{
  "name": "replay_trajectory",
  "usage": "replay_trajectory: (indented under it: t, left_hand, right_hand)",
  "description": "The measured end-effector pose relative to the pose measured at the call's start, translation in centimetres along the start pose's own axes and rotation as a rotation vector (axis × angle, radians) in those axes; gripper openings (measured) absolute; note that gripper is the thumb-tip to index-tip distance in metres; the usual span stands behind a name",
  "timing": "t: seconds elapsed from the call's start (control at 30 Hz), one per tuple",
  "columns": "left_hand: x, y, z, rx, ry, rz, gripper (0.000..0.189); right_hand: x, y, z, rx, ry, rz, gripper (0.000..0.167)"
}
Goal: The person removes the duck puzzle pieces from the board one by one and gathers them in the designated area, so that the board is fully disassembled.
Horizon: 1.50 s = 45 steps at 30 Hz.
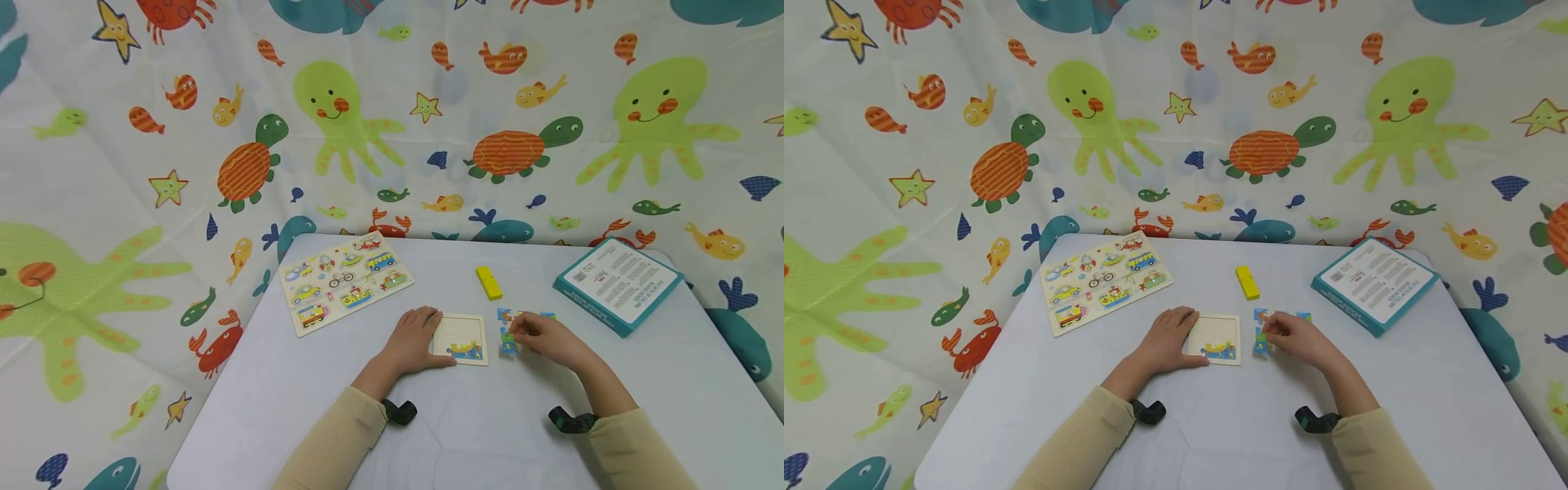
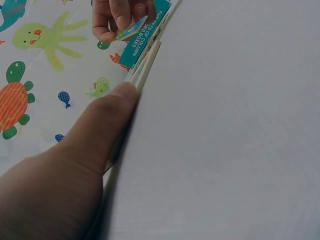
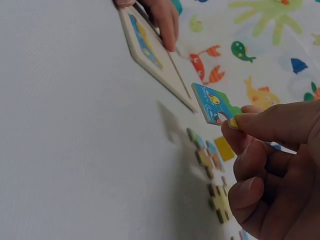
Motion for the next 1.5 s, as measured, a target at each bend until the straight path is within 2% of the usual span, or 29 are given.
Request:
replay_trajectory:
  t: [0.2,0.47,0.8,1.3,1.5]
  left_hand:
    - [0.1,0.1,-0.1,0.000,-0.005,-0.009,0.107]
    - [0.1,0.2,0.0,0.019,-0.008,0.004,0.107]
    - [0.0,0.3,0.0,0.016,-0.004,0.001,0.108]
    - [0.2,0.5,-0.1,0.003,0.003,-0.017,0.109]
    - [0.2,0.5,0.0,0.013,0.000,-0.022,0.108]
  right_hand:
    - [-1.2,0.3,0.2,-0.001,0.037,0.001,0.013]
    - [-1.6,0.8,0.2,0.017,0.016,0.016,0.009]
    - [-1.8,1.1,0.2,0.003,0.002,0.055,0.006]
    - [-1.0,0.9,0.3,-0.022,-0.011,0.102,0.007]
    - [0.0,1.2,0.0,-0.021,0.001,0.106,0.011]
Point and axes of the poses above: each hand's wrist, its own z-axis away from the middle knuckle, its own y-axis out of the palm, x = y × z, the point moved 7 cm from there along -z, towards the middle knuckle, and after that the axes turned 12 degrees about -z, right-handed, at the moved point
